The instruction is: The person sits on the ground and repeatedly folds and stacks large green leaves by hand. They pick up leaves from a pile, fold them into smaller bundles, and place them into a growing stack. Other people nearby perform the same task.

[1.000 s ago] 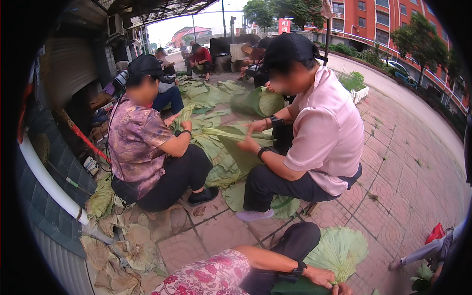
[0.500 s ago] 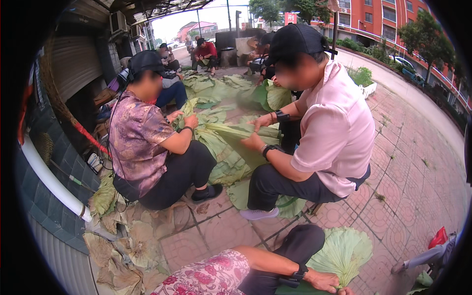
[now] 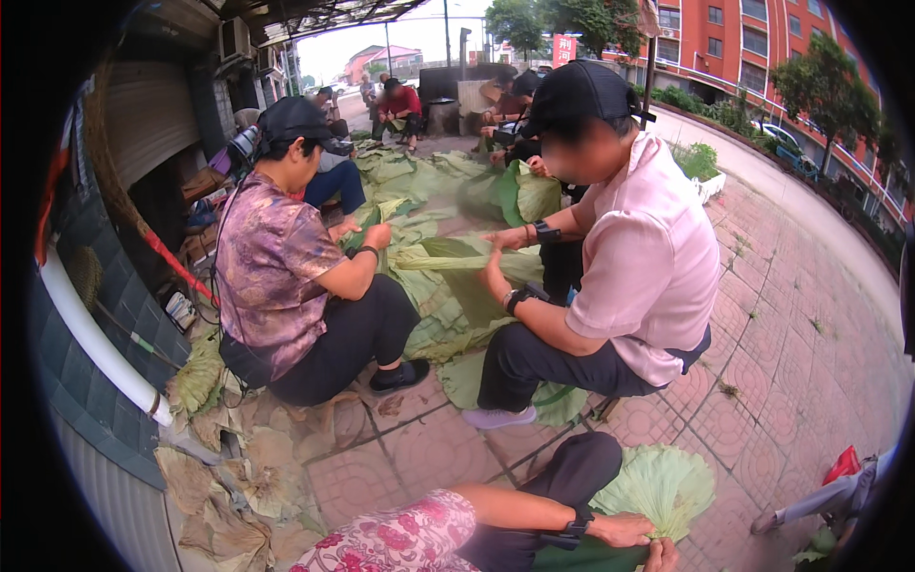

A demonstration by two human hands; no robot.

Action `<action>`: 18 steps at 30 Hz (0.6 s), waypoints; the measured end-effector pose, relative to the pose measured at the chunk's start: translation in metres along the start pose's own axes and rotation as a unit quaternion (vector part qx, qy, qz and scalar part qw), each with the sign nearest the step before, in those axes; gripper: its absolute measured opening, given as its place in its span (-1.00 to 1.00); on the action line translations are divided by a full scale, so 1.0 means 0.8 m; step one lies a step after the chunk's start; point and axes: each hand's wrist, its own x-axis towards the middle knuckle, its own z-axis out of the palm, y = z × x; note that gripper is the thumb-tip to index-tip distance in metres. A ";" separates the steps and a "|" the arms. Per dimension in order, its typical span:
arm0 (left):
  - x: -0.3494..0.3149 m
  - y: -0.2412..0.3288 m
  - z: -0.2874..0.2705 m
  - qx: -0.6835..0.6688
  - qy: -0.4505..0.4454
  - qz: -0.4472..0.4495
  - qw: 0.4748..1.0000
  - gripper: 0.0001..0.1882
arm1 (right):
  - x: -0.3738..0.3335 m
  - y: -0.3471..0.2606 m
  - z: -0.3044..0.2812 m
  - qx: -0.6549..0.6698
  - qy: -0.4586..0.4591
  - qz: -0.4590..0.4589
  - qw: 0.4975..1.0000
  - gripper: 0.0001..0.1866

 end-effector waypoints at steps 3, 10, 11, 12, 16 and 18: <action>-0.005 0.016 -0.011 -0.007 -0.009 0.024 1.000 -0.65 | -0.002 -0.002 -0.001 -0.026 0.001 0.002 1.000 -0.53; -0.009 0.030 -0.029 -0.086 -0.089 0.114 0.986 -0.65 | -0.031 -0.011 -0.018 0.061 -0.043 0.025 0.997 -0.54; -0.007 0.028 -0.031 -0.101 -0.107 0.128 0.981 -0.64 | -0.031 -0.012 -0.021 0.084 -0.052 0.029 0.995 -0.54; -0.001 0.020 -0.027 -0.108 -0.118 0.134 0.978 -0.64 | -0.028 -0.009 -0.025 0.082 -0.070 0.041 0.993 -0.55; 0.005 0.013 -0.030 -0.253 -0.201 0.175 0.930 -0.68 | -0.025 0.042 -0.032 0.089 -0.089 0.104 0.987 -0.58; 0.005 0.005 -0.027 -0.317 -0.185 0.222 0.903 -0.64 | -0.025 0.052 -0.032 0.107 -0.069 0.123 0.984 -0.62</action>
